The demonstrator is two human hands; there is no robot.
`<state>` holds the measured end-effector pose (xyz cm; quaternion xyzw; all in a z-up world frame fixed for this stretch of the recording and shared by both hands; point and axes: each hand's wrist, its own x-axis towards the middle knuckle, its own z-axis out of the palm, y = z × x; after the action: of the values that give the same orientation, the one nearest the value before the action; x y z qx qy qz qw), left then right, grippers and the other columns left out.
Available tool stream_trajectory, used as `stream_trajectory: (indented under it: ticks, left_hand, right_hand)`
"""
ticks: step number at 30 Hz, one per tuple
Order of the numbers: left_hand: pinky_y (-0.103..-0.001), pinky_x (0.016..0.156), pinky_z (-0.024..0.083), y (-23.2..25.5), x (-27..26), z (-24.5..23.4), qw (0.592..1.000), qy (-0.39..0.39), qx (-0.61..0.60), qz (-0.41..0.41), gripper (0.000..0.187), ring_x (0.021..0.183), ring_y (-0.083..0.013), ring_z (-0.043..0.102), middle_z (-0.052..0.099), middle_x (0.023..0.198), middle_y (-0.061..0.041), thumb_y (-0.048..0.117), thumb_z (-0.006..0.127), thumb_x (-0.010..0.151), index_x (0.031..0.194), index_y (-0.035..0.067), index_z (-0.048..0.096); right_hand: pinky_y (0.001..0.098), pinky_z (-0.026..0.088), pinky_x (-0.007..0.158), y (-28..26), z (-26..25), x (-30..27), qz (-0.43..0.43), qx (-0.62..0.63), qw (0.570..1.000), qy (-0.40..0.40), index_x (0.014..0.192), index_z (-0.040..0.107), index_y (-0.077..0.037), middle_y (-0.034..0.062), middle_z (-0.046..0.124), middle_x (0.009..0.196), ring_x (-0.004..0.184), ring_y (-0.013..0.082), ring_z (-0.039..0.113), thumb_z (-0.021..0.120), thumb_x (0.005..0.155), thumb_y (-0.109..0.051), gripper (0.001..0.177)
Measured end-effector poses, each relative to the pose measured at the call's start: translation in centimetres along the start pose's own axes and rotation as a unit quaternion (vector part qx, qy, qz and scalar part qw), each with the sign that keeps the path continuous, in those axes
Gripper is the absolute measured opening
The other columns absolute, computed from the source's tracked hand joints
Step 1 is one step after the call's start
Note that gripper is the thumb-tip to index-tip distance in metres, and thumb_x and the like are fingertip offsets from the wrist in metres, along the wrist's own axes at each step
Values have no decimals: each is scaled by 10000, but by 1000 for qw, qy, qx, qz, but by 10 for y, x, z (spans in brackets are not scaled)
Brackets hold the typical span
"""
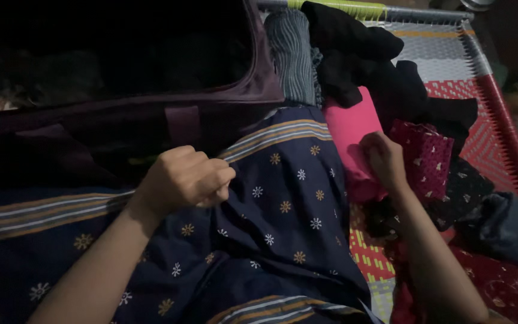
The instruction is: The person takes several folded and rolled items of clothing from a pile and places them into a purple bag.
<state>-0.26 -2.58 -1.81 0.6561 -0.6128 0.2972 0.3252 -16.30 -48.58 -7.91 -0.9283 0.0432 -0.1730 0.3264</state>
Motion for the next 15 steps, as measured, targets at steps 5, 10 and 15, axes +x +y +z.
stream_trajectory:
  ticks: [5,10,15]
  left_hand:
    - [-277,483,415,7,1,13,1000,-20,-19,-8,63,509,-112,535,625,690,44,156,663,954,962,124,609]
    - [-292,498,427,8,-2,21,999,-22,-36,3,98,539,-129,568,657,727,39,167,666,915,987,127,613]
    - [-292,488,434,6,-7,26,999,-43,-25,-2,102,530,-126,576,655,704,44,143,685,902,989,135,633]
  right_hand:
    - [260,488,672,-11,8,7,59,-29,997,31,1023,664,-15,51,706,916,736,103,617,591,934,55,135]
    - [277,488,658,-20,7,8,98,-24,995,21,1022,682,-25,45,724,940,685,137,591,613,938,43,128]
    - [296,519,741,-26,11,12,17,-46,999,12,1067,665,-28,102,687,984,851,151,670,529,929,90,227]
